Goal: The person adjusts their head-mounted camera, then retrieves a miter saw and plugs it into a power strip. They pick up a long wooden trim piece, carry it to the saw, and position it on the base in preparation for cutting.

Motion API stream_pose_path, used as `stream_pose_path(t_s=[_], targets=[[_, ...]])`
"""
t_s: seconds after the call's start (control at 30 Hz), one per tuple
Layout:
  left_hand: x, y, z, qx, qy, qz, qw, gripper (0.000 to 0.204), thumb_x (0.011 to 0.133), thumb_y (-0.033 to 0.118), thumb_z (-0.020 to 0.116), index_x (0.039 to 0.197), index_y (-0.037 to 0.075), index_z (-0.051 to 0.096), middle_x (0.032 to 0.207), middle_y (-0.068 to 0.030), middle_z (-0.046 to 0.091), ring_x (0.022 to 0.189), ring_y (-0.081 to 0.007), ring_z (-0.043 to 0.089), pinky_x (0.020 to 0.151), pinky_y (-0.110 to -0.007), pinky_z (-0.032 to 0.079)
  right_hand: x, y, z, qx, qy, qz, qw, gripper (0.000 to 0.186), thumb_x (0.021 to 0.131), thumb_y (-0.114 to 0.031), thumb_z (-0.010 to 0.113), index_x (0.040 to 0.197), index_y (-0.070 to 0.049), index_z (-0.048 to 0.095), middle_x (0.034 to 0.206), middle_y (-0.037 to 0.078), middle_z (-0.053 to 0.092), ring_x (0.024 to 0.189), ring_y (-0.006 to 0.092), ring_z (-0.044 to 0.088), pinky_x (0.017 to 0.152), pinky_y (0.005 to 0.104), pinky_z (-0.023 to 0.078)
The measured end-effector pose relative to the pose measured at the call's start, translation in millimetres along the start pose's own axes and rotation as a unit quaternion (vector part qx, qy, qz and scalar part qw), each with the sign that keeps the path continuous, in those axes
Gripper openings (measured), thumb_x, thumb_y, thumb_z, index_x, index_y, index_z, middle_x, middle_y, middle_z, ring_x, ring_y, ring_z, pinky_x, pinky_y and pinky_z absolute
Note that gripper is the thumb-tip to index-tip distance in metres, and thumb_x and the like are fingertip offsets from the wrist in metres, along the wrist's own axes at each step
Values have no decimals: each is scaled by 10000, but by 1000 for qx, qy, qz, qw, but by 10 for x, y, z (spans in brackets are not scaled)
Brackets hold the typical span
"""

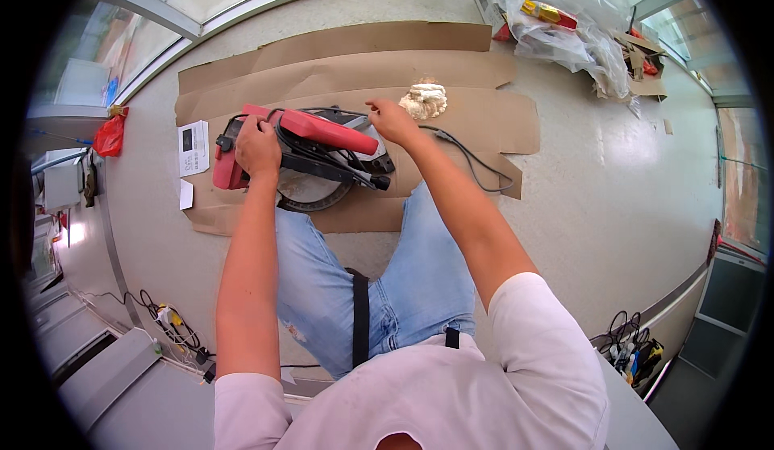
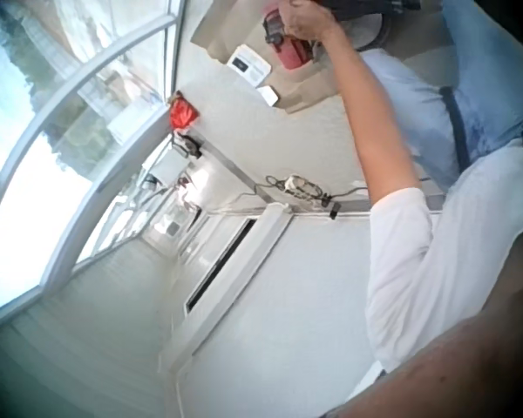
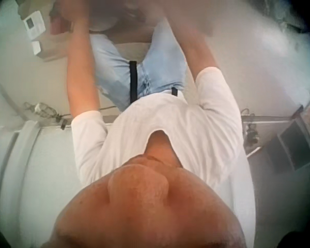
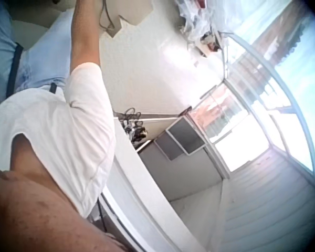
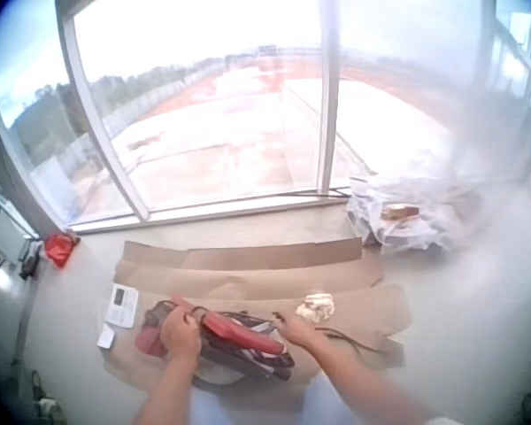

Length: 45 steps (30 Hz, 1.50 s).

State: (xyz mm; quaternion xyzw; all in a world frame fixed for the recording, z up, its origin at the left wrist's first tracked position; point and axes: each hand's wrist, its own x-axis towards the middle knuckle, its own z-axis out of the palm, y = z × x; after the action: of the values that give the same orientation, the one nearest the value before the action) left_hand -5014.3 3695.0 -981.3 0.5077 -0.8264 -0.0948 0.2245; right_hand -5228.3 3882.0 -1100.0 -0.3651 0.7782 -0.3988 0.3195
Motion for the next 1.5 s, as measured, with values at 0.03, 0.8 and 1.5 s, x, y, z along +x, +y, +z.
stream_pose_path(t_s=[0.03,0.8,1.5], targets=[[1,43,-23,11,-5,-1,1000,121,892,182,588,894,105,681,915,-110,717,865,-333,679,741,-456,528,267,-106,105,27,-27,-19,999,442,956,-236,564,1353,-45,596,1298,208,645,1203,324,616,1028,388,470],[28,12,83,8,25,30,999,106,897,165,589,881,107,677,907,-93,716,874,-320,677,738,-445,522,-1999,335,-1590,-400,-53,210,891,296,886,-322,694,942,-35,736,834,160,703,819,344,684,726,465,526],[69,-72,-1,-16,-29,15,999,190,939,221,552,993,127,708,985,-113,732,925,-344,685,787,-447,524,-857,1165,725,-384,-163,32,908,340,844,-207,661,1156,-72,676,1197,174,651,1176,349,593,1008,452,487]])
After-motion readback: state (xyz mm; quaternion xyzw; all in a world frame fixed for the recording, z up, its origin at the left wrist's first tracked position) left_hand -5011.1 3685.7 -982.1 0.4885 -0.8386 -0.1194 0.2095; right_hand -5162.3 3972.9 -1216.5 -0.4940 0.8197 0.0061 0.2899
